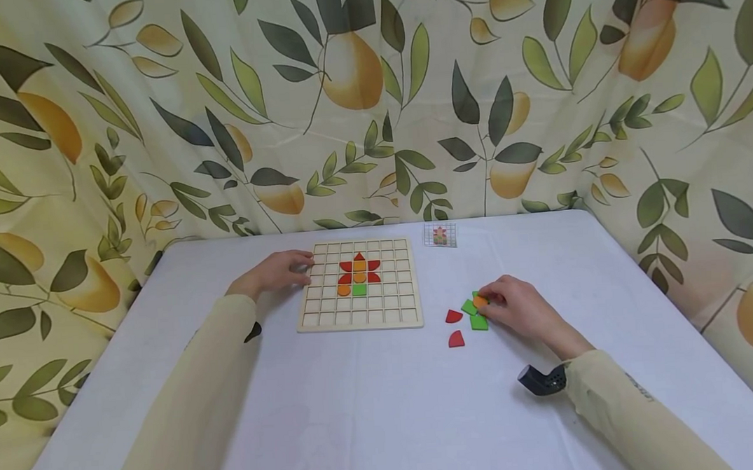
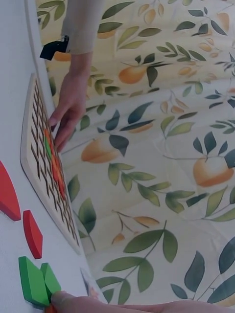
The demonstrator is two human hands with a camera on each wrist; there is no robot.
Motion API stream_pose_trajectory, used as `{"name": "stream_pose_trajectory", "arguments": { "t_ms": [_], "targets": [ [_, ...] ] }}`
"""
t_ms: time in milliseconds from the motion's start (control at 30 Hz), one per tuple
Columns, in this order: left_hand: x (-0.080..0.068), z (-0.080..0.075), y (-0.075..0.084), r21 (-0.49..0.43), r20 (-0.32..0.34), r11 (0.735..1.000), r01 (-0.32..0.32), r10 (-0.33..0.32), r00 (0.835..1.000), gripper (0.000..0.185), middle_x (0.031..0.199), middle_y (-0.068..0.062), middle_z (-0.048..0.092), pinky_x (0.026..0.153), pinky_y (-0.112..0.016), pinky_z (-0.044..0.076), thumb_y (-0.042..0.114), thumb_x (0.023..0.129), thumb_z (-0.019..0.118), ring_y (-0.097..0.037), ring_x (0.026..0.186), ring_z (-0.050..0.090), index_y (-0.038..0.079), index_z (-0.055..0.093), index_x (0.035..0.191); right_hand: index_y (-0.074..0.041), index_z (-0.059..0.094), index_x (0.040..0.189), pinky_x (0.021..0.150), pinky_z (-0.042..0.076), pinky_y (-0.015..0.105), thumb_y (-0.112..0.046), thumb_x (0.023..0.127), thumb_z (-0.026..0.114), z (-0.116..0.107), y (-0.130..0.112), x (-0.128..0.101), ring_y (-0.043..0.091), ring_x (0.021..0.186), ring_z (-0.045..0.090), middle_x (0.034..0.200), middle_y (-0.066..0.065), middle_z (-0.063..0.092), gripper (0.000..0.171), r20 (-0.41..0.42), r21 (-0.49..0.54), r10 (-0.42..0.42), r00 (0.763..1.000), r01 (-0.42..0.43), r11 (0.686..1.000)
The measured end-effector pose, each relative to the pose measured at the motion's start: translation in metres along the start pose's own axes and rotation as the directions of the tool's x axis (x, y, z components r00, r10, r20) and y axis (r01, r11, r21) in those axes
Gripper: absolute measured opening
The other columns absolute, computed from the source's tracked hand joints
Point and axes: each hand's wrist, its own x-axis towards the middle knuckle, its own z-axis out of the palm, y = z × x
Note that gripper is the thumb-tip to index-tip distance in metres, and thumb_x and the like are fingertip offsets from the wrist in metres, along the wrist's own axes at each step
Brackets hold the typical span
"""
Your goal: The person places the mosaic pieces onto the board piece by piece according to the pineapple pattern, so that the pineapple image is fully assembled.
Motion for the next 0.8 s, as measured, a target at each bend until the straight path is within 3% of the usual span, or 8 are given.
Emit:
{"name": "stream_pose_trajectory", "arguments": {
  "t_ms": [800],
  "targets": [
    [0.002, 0.001, -0.005, 0.011, -0.001, 1.000, -0.013, 0.013, 1.000, 0.044, 0.144, -0.003, 0.041, 0.115, -0.039, 0.023, 0.024, 0.085, 0.065, -0.023, 0.138, 0.028, 0.011, 0.056, 0.126, -0.005, 0.062, 0.109, 0.076, 0.051, 0.035, -0.021, 0.084, 0.066, 0.004, -0.009, 0.010, 0.020, 0.085, 0.054, 0.096, 0.008, 0.064, 0.030, -0.063, 0.033, 0.013, 0.998, -0.011, 0.999]
  ]
}}
